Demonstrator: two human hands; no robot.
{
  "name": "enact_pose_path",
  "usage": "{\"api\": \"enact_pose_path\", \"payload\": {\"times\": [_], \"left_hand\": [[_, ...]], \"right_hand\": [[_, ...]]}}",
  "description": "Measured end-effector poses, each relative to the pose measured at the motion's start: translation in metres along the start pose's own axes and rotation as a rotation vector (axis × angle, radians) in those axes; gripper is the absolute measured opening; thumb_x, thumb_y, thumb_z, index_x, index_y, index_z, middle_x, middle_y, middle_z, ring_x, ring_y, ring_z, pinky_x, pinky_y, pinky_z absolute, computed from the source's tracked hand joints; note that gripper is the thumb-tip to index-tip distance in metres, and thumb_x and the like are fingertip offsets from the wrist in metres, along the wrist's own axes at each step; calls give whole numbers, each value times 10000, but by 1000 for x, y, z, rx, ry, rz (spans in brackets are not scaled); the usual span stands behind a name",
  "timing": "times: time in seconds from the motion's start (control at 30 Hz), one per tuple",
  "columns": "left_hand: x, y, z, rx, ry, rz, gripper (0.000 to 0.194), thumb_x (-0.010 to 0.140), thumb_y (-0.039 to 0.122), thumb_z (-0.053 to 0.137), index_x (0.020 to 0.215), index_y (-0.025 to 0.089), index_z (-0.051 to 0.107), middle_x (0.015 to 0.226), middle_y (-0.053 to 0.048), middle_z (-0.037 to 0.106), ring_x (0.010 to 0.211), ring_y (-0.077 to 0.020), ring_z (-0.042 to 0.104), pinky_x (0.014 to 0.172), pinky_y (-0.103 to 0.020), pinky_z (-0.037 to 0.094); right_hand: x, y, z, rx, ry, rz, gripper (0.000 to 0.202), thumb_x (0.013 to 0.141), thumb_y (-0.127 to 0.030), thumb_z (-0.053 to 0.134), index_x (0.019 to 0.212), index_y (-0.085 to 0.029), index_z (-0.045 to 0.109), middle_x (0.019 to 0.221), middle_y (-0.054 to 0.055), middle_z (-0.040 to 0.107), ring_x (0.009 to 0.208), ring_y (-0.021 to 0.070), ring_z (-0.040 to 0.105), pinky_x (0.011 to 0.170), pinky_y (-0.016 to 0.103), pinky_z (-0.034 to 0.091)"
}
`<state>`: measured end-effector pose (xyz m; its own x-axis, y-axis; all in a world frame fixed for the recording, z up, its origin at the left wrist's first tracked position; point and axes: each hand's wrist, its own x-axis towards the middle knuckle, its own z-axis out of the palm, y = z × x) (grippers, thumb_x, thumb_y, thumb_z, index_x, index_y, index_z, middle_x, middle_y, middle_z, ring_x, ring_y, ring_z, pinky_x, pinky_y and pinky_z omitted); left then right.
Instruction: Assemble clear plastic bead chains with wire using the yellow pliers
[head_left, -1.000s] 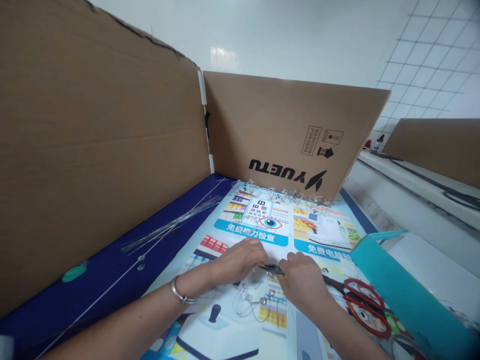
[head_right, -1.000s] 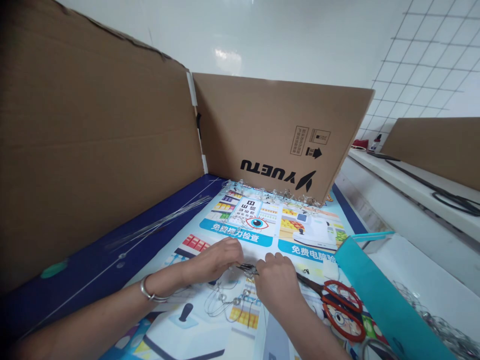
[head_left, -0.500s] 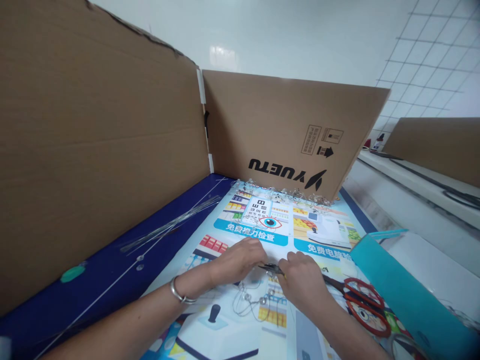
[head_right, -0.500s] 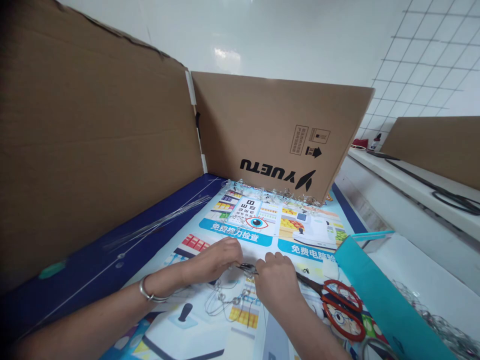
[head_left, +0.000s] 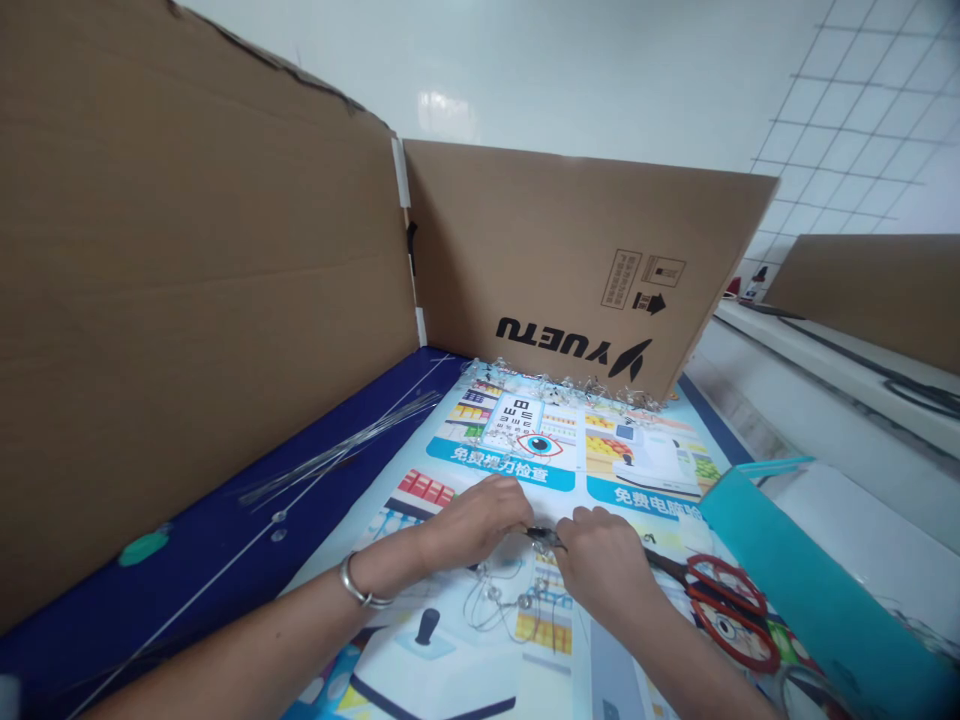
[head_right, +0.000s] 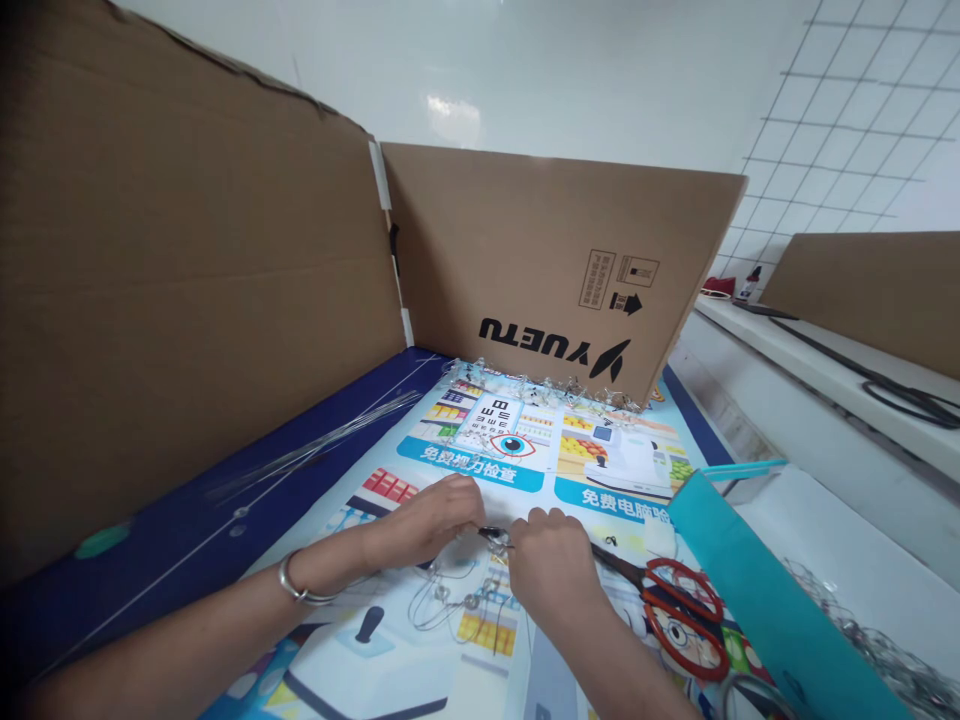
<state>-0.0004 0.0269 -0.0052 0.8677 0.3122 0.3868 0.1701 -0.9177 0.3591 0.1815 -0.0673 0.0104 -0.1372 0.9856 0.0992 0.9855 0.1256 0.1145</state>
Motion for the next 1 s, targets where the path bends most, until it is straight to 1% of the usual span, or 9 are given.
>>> {"api": "enact_pose_path", "payload": {"times": [0.17,0.27,0.47,0.57,0.77,1.0], "left_hand": [[0,-1,-1,-15,17,3,147,869,151,379,813,170,514,774,-21,540,766,-139,458,726,-270,339],[-1,-1,-2,-15,16,14,134,866,163,394,825,172,521,777,-23,539,775,-141,459,731,-272,339],[-1,0,-2,-6,25,17,131,854,145,399,812,173,520,772,-20,535,781,-142,457,735,-273,335],[0,-1,-1,2,25,24,144,844,116,393,809,174,520,771,-19,537,777,-141,456,731,-272,334],[0,1,-1,21,33,44,180,860,123,359,799,173,521,762,-28,538,755,-142,456,717,-272,338],[-1,1,1,27,23,32,168,813,63,388,821,179,509,789,-23,541,783,-147,456,734,-277,331]], "right_hand": [[-1,0,0,0,25,-3,156,806,-284,460,746,-199,576,767,49,554,748,178,468,614,300,241],[-2,0,-2,-4,23,-11,159,805,-278,461,750,-194,584,780,57,552,778,185,464,650,311,250],[-2,-2,-6,-17,-26,-3,166,813,-289,462,767,-195,591,793,61,556,791,189,472,654,314,260],[-2,-2,-6,-18,-21,3,161,813,-289,462,758,-202,586,785,52,558,783,188,477,640,307,262],[-1,-1,-6,-27,-29,-2,160,813,-268,456,758,-203,591,782,54,566,771,189,488,629,302,271],[-1,0,-1,-21,-13,-1,155,806,-273,465,751,-204,591,766,52,568,745,190,491,612,297,269]]}}
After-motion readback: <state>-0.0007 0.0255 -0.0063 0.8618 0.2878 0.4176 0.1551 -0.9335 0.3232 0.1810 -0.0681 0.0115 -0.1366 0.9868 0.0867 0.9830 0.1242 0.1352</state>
